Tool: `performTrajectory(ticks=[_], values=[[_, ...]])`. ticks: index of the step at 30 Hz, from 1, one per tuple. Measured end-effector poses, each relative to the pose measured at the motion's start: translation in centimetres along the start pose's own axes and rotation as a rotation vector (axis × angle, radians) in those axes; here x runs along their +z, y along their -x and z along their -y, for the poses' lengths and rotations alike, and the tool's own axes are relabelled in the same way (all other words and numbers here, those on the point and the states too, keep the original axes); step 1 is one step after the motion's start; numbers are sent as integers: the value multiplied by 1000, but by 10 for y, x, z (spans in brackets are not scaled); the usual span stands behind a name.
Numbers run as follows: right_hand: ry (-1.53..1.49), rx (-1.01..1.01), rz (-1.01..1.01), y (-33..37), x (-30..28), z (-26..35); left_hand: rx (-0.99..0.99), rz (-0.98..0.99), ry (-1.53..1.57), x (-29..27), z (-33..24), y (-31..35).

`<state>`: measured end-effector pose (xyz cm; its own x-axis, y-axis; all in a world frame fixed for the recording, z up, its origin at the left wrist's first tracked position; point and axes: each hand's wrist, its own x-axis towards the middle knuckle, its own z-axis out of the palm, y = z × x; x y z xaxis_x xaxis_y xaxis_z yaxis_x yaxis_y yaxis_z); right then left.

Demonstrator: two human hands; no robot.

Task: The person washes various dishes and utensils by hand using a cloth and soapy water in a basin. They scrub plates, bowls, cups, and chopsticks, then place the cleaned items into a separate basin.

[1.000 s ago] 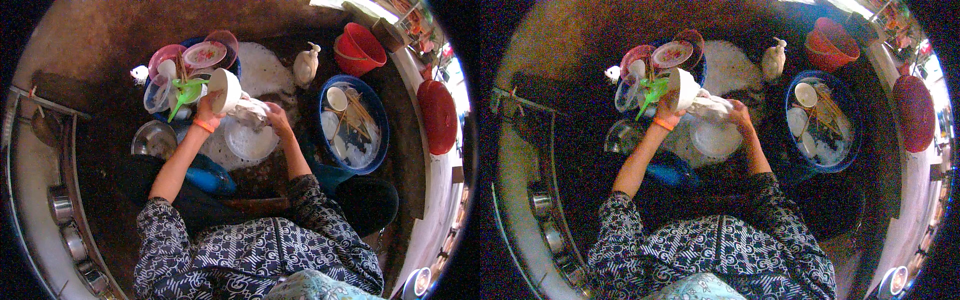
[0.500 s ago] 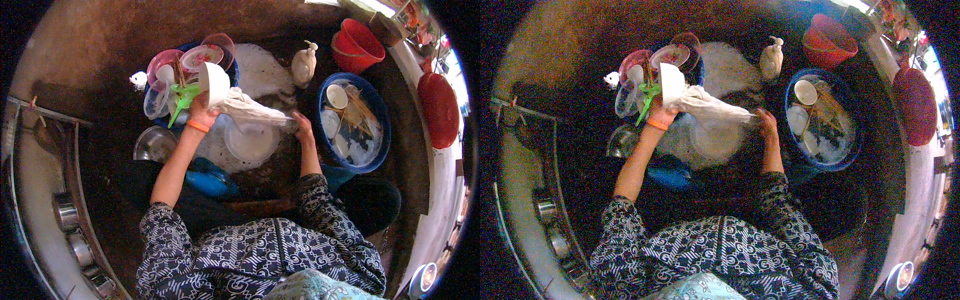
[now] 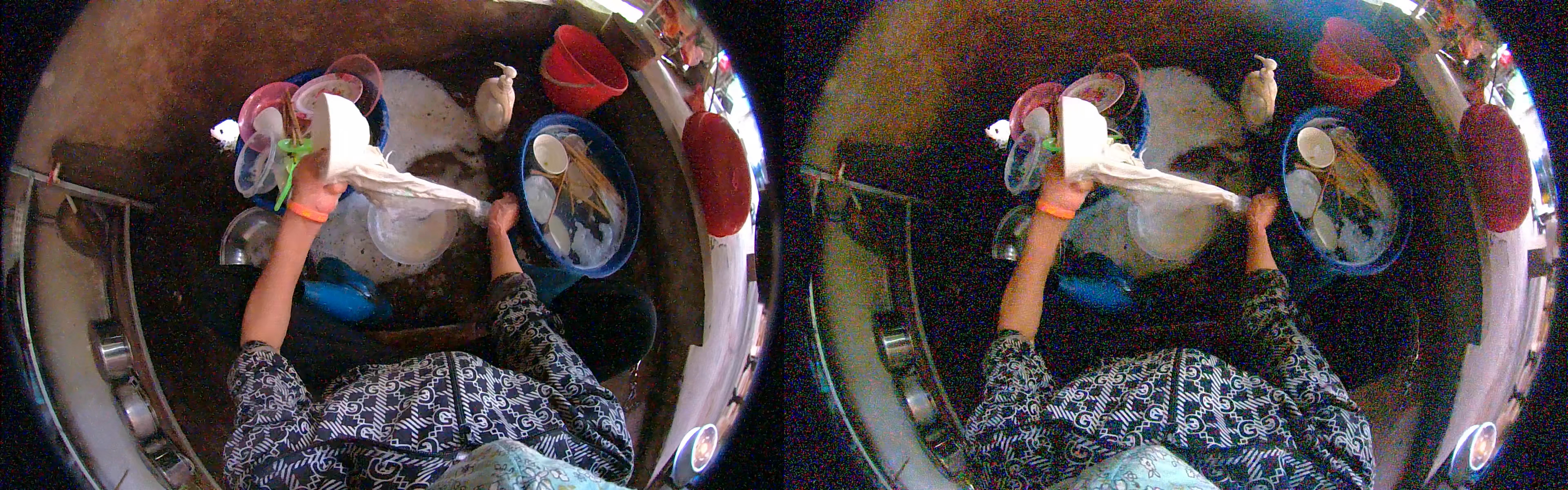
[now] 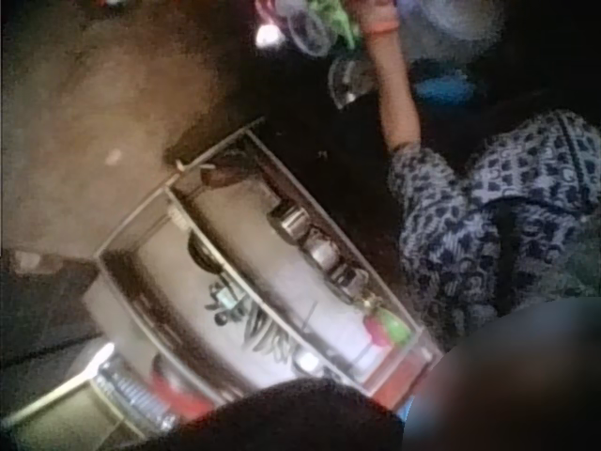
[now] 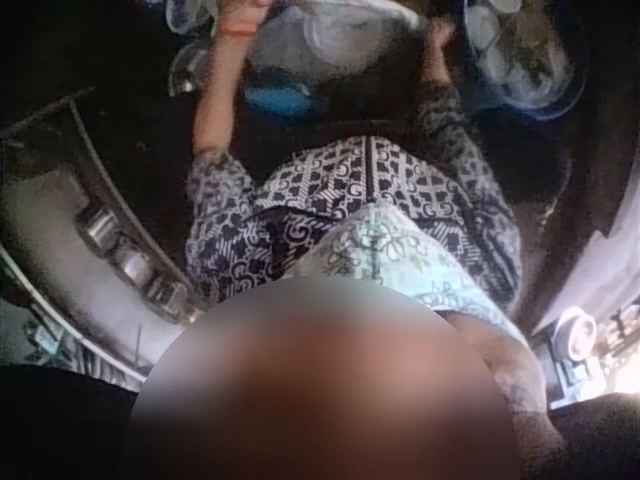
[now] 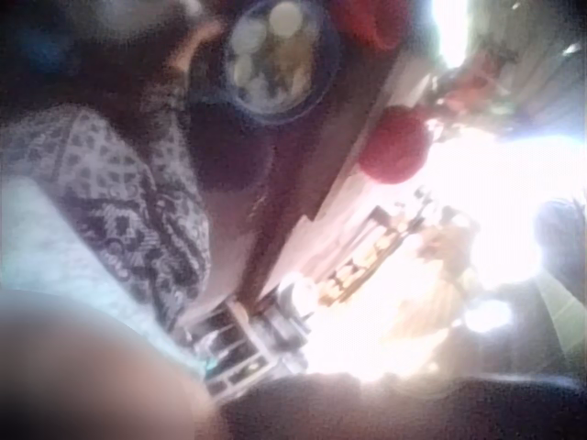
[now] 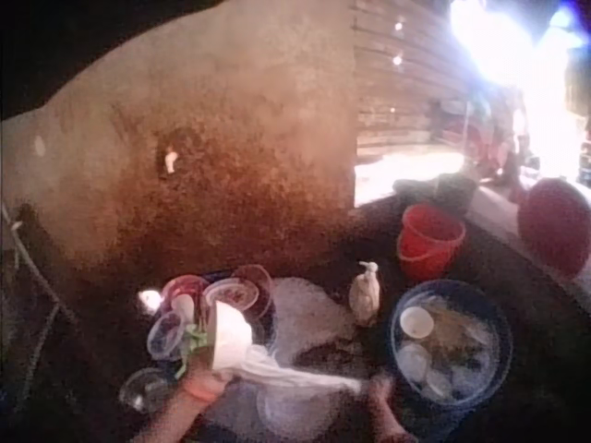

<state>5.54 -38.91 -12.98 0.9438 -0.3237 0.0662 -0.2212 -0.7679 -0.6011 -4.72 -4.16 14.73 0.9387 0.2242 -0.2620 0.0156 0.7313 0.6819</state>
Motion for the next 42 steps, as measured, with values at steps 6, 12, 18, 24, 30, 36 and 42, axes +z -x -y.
performTrajectory(ticks=[6,12,18,24,30,36,42], values=[[166,112,197,-20,20,-45,183,80,-96,29,-51,20],[-58,-194,50,-15,-3,-32,247,-30,-108,11,-45,29],[-66,-207,131,-22,24,-60,306,197,10,7,-79,49],[-103,-166,230,-50,71,-73,236,207,212,19,-113,58],[52,-357,396,-25,-25,75,84,626,136,4,-60,22],[-722,-673,1167,39,-60,213,-9,152,30,20,-3,7],[-444,-580,1153,56,-18,185,20,88,-172,-9,40,0]])
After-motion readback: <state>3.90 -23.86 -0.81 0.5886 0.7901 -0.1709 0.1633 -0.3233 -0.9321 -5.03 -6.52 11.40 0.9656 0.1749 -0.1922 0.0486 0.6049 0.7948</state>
